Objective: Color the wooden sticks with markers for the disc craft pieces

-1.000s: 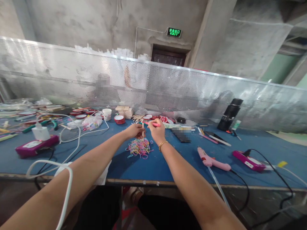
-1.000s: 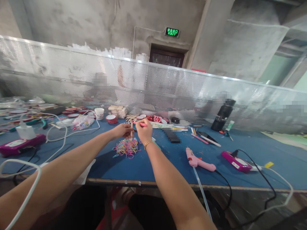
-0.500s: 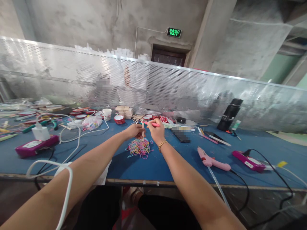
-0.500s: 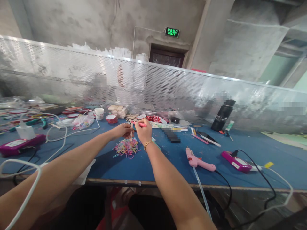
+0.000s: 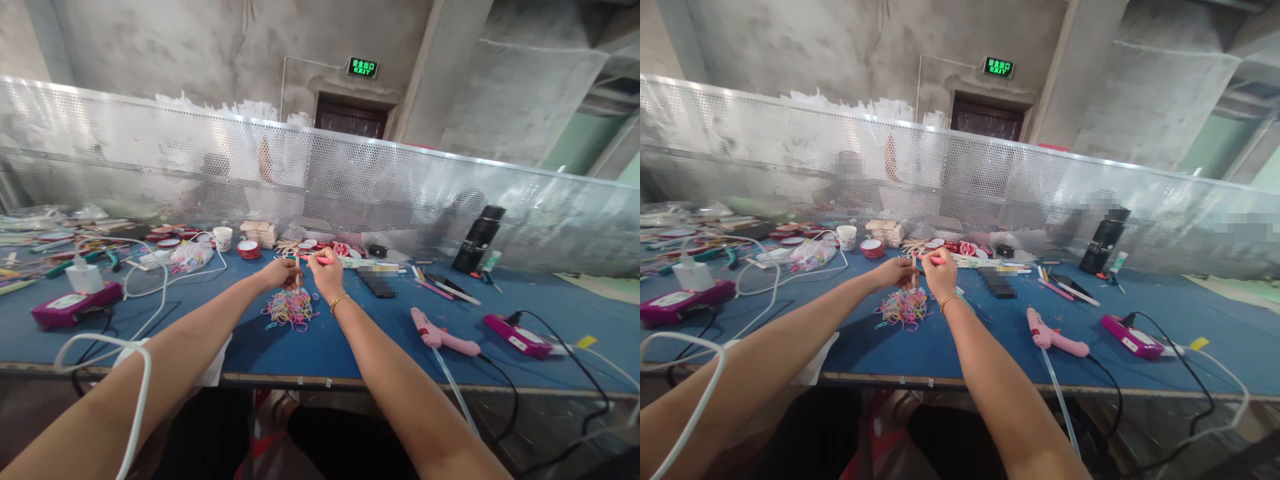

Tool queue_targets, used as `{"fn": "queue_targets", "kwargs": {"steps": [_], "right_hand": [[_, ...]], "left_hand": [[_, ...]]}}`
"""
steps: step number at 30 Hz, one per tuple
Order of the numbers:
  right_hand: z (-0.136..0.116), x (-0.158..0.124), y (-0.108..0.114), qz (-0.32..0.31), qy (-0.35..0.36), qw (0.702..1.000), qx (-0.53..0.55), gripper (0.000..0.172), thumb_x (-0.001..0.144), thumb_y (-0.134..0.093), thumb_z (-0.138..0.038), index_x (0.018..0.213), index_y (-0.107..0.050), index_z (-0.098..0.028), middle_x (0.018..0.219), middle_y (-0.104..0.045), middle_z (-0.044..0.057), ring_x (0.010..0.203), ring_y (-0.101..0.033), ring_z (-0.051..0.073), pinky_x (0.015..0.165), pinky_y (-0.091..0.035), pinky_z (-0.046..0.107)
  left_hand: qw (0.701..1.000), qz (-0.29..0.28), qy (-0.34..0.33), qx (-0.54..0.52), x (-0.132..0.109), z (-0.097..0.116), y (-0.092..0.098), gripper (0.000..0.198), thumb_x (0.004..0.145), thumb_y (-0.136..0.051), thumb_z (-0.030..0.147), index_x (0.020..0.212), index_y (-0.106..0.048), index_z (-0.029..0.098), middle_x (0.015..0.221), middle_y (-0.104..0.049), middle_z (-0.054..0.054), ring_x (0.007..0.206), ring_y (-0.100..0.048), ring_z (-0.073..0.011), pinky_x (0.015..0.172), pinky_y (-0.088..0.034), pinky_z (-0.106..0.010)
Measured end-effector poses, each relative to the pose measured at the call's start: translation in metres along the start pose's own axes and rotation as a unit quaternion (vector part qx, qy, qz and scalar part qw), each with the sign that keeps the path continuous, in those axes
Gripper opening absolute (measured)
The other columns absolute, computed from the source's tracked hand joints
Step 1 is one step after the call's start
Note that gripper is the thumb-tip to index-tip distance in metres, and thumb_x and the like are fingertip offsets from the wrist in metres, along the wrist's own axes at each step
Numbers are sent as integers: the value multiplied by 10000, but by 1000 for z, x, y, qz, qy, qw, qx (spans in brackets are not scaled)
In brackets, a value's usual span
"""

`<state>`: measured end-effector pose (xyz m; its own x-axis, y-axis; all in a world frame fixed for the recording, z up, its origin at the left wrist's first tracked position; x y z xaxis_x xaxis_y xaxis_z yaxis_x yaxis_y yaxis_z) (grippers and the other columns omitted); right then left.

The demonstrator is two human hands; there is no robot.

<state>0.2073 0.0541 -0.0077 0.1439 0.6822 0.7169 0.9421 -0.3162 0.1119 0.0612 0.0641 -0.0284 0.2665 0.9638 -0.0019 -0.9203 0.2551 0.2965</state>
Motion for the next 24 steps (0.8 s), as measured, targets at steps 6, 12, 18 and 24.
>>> {"fn": "queue_targets", "kwargs": {"steps": [6,12,18,24], "right_hand": [[-3,-1,-2,-4,12,1000,16,101,762,-543,-296,694,-527,-222,667,-620,-19,678,-575,164,692,-430,268],[-4,-2,-4,-16,16,1000,14,95,761,-551,-294,702,-545,-220,665,-619,-17,667,-575,163,681,-433,266],[0,-1,-3,-9,9,1000,4,101,762,-546,-311,710,-541,-224,672,-622,-17,680,-577,167,686,-433,268],[0,0,-1,2,8,1000,-2,101,755,-546,-301,689,-527,-227,672,-626,-14,693,-575,171,705,-436,275]], "left_hand": [[1000,-2,0,-2,-1,0,-1,258,776,-663,382,758,-560,146,657,-677,-52,489,-591,-111,503,-464,-223],[1000,-9,-6,-6,0,-1,-1,292,752,-685,406,779,-569,140,660,-679,-52,488,-595,-109,504,-465,-220],[1000,-6,-3,-15,2,-2,0,286,741,-700,394,767,-564,144,647,-680,-49,480,-597,-108,490,-453,-211],[1000,2,-2,-4,0,0,0,223,804,-632,352,748,-565,147,648,-682,-47,486,-594,-106,492,-458,-211]]}}
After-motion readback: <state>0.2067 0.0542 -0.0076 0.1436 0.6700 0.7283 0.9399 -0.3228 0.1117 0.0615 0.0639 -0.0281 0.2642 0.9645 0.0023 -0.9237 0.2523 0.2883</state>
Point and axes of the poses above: each hand's wrist, its own x-axis towards the middle knuckle, its own y-axis out of the back of the hand, z = x × y, the point moved 5 cm from there along x, towards the middle knuckle
